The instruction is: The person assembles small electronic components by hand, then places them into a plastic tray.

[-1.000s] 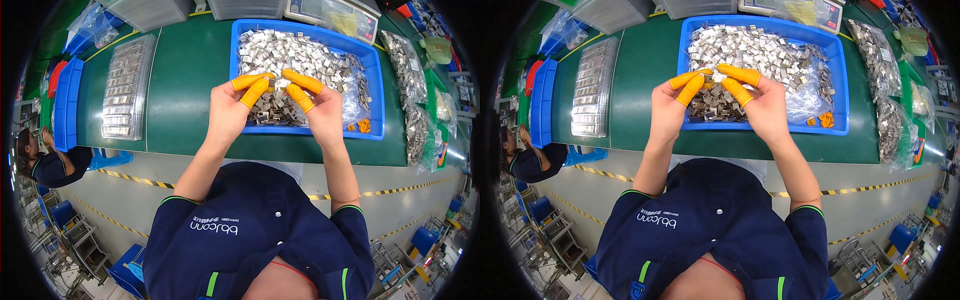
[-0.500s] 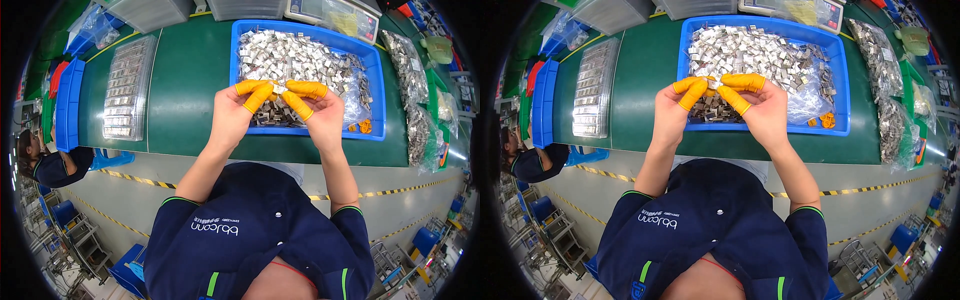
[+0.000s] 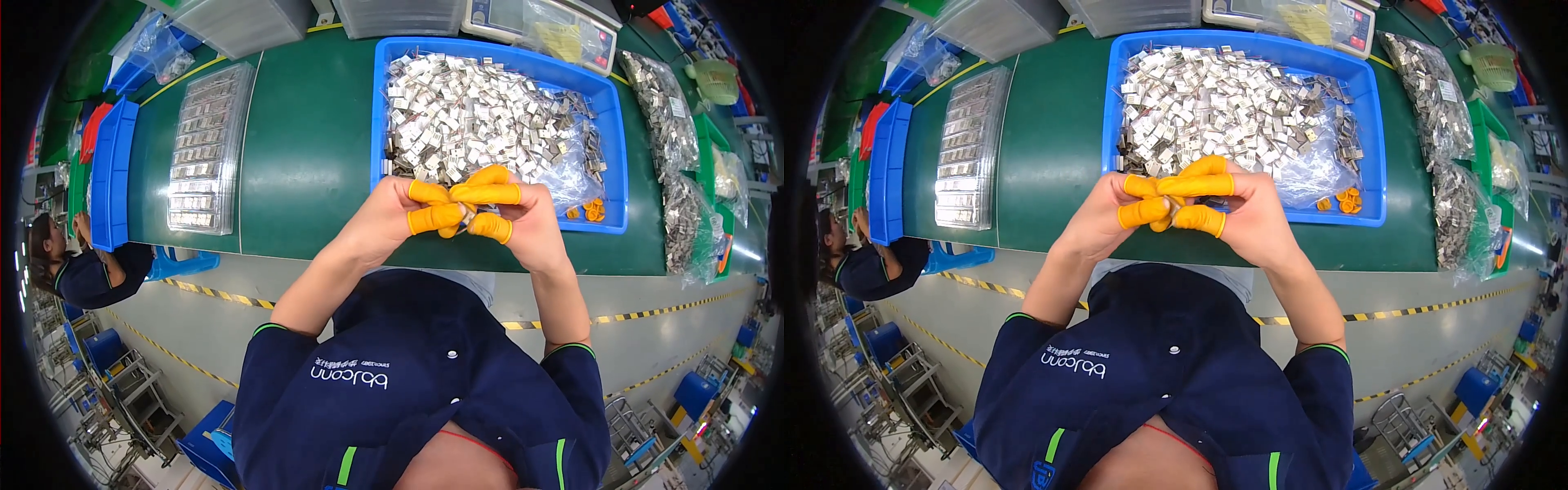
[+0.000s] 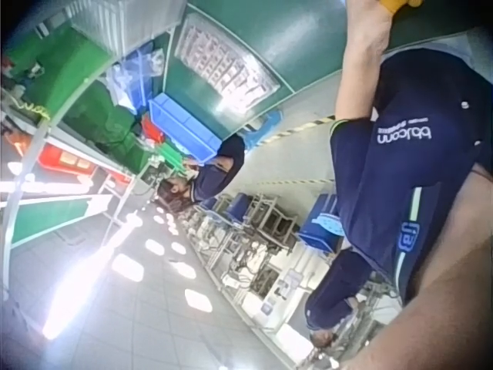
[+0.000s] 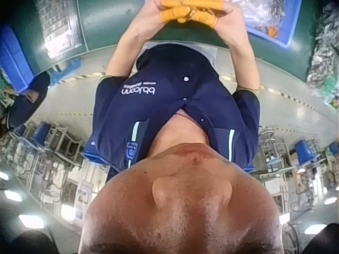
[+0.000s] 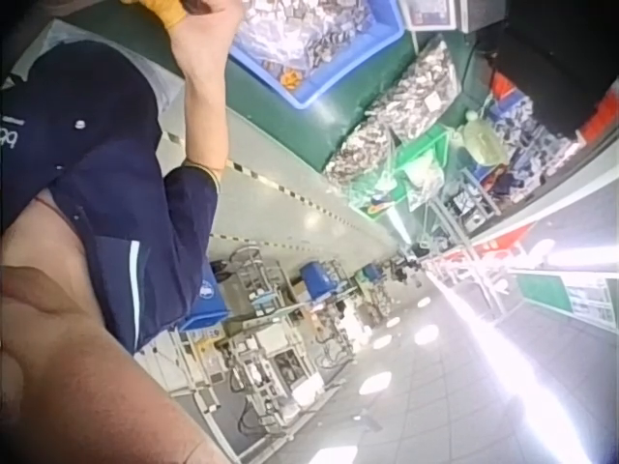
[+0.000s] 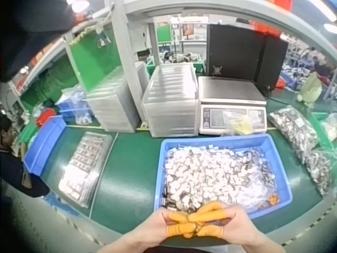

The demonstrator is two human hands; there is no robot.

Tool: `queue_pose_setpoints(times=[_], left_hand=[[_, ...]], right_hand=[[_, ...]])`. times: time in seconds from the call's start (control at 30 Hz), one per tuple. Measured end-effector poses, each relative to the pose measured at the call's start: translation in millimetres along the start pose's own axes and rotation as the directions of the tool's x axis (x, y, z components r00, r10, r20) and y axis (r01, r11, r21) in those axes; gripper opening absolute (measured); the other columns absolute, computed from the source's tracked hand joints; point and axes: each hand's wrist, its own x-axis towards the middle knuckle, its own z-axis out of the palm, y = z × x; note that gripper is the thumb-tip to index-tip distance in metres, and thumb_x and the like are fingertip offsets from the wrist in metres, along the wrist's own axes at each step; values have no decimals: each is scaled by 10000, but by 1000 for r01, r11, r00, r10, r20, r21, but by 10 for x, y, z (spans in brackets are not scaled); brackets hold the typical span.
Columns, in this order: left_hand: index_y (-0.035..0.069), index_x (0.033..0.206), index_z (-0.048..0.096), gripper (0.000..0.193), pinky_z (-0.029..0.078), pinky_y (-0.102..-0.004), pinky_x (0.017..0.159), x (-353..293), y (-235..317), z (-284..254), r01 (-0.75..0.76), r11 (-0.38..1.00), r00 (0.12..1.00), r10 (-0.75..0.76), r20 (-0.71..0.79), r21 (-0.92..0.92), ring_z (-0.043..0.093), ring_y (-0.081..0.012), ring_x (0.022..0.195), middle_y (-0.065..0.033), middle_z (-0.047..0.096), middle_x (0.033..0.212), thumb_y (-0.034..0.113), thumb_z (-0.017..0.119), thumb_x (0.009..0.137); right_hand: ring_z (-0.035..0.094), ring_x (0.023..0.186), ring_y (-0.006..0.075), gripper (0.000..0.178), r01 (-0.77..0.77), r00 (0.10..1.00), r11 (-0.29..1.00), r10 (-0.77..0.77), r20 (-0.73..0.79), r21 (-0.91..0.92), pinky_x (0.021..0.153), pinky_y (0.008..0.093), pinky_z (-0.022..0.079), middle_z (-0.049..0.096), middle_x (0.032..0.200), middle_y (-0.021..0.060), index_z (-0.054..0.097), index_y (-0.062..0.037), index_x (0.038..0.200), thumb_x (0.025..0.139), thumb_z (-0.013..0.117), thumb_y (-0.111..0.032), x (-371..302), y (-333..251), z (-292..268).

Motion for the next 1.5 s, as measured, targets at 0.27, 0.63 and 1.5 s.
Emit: queue_pose_setpoints(times=[0.27,0.63,1.5], left_hand=[[1,880,646,137,453,-251,677,342,145,-88,-307,623,841,531,-101,720,584,-158,729,-76,628,804,64,633,759],[63,806,670,230,362,-331,780,291,281,-255,114,-244,770,634,70,963,484,-212,841,-59,563,828,175,726,613],[77,806,679,184,407,-342,849,260,90,-134,-174,5,552,829,93,985,581,-203,813,-56,633,802,56,715,628]], right_hand=[[584,799,175,169,105,823,652,-481,-302,-751,736,262,441,636,853,72,656,-39,877,727,612,24,172,-267,-327],[530,864,298,197,-100,951,287,-255,-177,-953,750,352,435,582,891,129,625,-43,897,706,646,-85,308,-17,-506],[592,863,151,197,10,964,991,-46,-264,-134,775,254,479,610,941,86,565,21,962,775,618,-16,373,26,-143]])
